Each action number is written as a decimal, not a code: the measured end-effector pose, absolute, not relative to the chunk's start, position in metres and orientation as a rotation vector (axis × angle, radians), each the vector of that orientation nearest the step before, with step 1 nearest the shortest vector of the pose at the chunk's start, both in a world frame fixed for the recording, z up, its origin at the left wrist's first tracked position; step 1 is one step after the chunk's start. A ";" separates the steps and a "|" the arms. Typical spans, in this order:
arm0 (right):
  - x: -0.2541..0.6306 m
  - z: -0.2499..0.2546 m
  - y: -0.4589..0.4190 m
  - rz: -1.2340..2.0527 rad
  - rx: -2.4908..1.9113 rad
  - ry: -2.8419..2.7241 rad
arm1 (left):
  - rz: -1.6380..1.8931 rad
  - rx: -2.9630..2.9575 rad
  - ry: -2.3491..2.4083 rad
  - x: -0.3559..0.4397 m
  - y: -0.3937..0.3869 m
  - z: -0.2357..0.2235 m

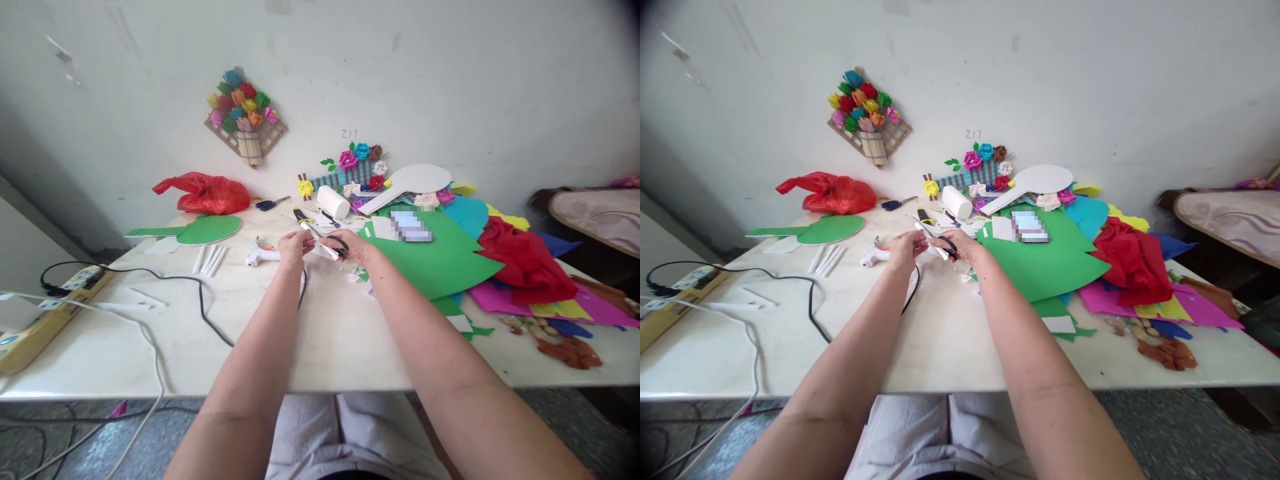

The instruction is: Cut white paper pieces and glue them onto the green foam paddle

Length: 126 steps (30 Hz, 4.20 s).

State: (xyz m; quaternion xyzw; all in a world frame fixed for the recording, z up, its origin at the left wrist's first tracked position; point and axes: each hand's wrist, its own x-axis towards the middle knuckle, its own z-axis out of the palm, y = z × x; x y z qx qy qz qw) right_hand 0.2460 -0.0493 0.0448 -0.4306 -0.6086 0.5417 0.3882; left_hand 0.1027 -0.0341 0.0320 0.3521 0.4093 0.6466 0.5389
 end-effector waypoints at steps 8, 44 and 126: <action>0.246 0.044 -0.047 1.371 -1.113 -1.550 | 1.531 0.818 0.973 0.102 -0.034 0.032; 0.245 0.046 -0.046 1.370 -1.070 -1.597 | 1.484 0.803 0.960 0.101 -0.030 0.028; 0.230 0.037 -0.019 0.157 -1.971 -1.891 | 1.598 0.602 0.716 0.087 -0.026 0.031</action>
